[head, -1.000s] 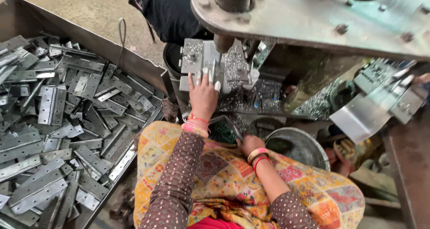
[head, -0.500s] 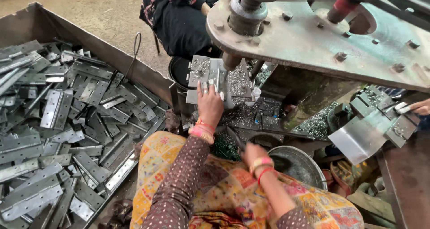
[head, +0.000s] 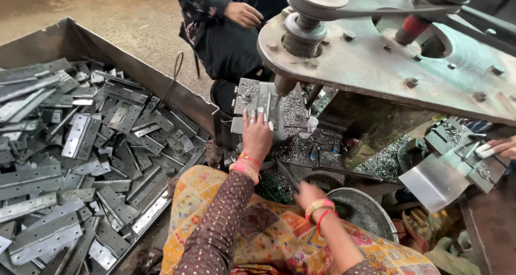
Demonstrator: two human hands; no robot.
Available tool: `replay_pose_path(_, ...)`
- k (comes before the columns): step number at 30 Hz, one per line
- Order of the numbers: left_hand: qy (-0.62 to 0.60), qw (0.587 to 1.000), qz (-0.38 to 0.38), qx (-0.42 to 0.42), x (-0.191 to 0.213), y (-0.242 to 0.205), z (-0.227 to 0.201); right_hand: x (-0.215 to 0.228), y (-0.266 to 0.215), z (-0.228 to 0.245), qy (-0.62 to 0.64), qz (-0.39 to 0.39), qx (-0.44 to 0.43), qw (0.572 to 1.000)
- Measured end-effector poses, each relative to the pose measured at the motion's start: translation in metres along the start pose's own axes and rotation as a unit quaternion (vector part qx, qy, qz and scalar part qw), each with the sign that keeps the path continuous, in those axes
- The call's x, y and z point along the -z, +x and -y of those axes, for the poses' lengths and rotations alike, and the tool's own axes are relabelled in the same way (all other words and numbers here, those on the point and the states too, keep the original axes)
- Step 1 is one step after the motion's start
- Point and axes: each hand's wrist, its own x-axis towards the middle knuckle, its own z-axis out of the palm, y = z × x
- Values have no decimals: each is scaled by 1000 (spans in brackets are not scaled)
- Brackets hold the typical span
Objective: The person sits on the floor and repeatedly places metal brackets into a press machine, activates the press with a lever, and removes the processed pieces. The finished brackets are dropped into a nearby metal bin.
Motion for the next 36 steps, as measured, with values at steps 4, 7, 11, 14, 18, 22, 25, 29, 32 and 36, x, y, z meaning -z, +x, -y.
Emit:
replay_pose_path(4,-44,994,99,5,-15,13,0,26,15,-2,-41,-43,49,997)
replay_pose_path(7,-25,995,94,18,-23,20,2,4,14,-3,-36,-41,42,998)
replay_pose_path(11,-32,999,8,-6,-30,21,-1,-50,4,-11,15,-51,2,999)
replay_pose_path(14,-34,999,0,-17,-22,4,-1,-67,2,-13,23,-82,21,996)
replay_pose_path(18,-19,999,29,-15,-2,-2,-9,-44,-3,-9,28,-92,38,995)
replay_pose_path(22,-10,998,59,-10,19,5,-4,1,-17,9,21,-54,40,998)
replay_pose_path(25,-2,985,170,-8,16,16,1,33,-13,14,-37,-48,40,997)
replay_pose_path(29,25,991,131,-3,-10,31,5,13,-9,4,-31,-68,43,996)
replay_pose_path(32,35,993,109,-14,-24,33,14,-39,3,-13,39,-74,47,995)
replay_pose_path(36,47,998,36,-37,-23,22,13,-98,38,-45,36,-66,82,994)
